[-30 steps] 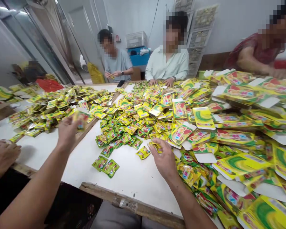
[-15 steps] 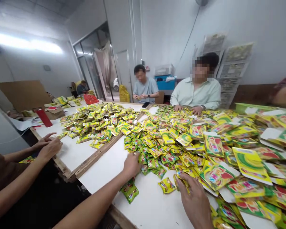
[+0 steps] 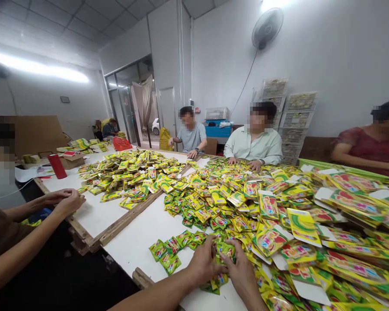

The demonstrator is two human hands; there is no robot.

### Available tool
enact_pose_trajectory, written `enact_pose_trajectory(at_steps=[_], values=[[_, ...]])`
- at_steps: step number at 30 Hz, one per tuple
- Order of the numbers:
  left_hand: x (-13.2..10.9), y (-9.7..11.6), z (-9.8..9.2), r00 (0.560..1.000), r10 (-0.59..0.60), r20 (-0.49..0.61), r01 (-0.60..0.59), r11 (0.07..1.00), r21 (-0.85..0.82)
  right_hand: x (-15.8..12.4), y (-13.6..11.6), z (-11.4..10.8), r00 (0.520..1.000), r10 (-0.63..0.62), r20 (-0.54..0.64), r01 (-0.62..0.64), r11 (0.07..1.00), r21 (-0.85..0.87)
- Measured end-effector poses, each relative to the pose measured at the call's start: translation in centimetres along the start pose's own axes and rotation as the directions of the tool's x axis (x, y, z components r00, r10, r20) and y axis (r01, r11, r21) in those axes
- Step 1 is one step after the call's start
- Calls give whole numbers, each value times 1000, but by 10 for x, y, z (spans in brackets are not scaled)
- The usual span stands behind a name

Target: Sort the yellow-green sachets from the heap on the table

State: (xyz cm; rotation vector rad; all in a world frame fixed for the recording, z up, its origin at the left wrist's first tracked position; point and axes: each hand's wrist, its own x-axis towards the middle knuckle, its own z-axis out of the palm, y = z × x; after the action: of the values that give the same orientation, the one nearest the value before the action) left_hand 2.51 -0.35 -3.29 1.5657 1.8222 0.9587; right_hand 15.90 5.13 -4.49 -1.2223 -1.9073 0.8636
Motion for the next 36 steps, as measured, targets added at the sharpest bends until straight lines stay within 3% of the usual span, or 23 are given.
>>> enact_pose_trajectory(at_steps=[6, 11, 19, 23, 28, 33, 36], values=[[3, -14, -7, 999, 34, 40, -32, 999, -38, -2, 4, -9, 980, 28, -197, -69, 976, -206], [4, -17, -10, 1000, -6, -9, 5, 992, -127, -6, 8, -8, 987, 46, -154, -90, 952, -292], [-6, -21, -18, 987, 105, 125, -88, 987, -131, -10, 14, -3, 979, -45, -199, -28, 937, -349], [-3, -24, -13, 991, 70, 114, -36, 960, -278, -12, 13, -2, 974, -67, -217, -14, 937, -349], [3, -20, -19, 999, -22, -28, 6, 893, -450, -16, 4, -4, 973, -23, -229, -48, 952, -301], [5, -19, -30, 986, -123, -115, 28, 793, -608, -16, -4, -8, 961, 82, -263, -91, 996, -25], [6, -20, -32, 977, -168, -129, 41, 749, -662, -12, 0, -8, 972, 128, -200, -115, 991, 75]])
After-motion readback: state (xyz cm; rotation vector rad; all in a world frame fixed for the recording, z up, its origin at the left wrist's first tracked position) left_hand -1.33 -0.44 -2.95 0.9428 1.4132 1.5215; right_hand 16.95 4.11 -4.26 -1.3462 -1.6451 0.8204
